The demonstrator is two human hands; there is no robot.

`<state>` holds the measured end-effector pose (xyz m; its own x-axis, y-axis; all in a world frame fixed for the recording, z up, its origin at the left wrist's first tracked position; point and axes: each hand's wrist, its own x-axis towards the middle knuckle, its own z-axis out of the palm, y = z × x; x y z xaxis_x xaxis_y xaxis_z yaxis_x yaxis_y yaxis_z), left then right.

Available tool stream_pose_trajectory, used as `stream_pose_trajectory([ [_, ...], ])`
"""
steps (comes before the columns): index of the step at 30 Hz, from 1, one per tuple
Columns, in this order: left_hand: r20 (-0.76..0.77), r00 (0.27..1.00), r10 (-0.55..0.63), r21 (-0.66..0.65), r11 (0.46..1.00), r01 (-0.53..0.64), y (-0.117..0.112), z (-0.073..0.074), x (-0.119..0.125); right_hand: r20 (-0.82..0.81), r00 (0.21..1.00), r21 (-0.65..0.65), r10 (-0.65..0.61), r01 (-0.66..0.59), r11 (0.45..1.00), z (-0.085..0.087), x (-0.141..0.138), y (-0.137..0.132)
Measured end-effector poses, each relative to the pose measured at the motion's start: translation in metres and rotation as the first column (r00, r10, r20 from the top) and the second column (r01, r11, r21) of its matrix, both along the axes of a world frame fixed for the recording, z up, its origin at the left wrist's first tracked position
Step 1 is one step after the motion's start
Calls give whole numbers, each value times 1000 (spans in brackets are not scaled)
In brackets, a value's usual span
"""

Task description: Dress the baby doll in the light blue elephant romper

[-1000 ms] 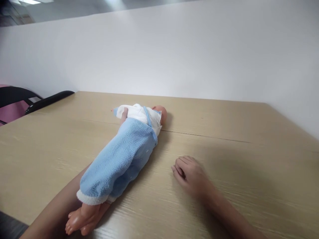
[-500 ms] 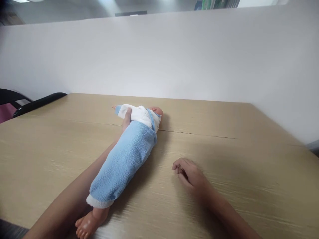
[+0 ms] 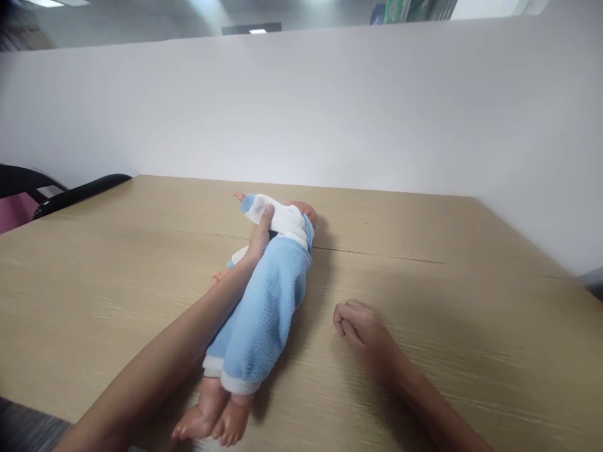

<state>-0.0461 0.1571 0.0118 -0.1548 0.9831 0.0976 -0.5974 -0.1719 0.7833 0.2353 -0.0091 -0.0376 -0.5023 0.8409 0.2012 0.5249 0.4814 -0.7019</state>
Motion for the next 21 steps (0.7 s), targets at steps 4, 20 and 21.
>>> stream_pose_trajectory([
  [4,-117,990,83,51,996,-78,-6,0,10,-9,1000,3,-5,5,1000,-2,1,0],
  [20,-703,689,174,253,967,14,-32,9,58,-430,825,-284,-366,261,923,-8,1,12],
  [21,-753,626,204,277,961,21,-35,9,63,-465,785,-350,-409,261,900,-7,2,14],
])
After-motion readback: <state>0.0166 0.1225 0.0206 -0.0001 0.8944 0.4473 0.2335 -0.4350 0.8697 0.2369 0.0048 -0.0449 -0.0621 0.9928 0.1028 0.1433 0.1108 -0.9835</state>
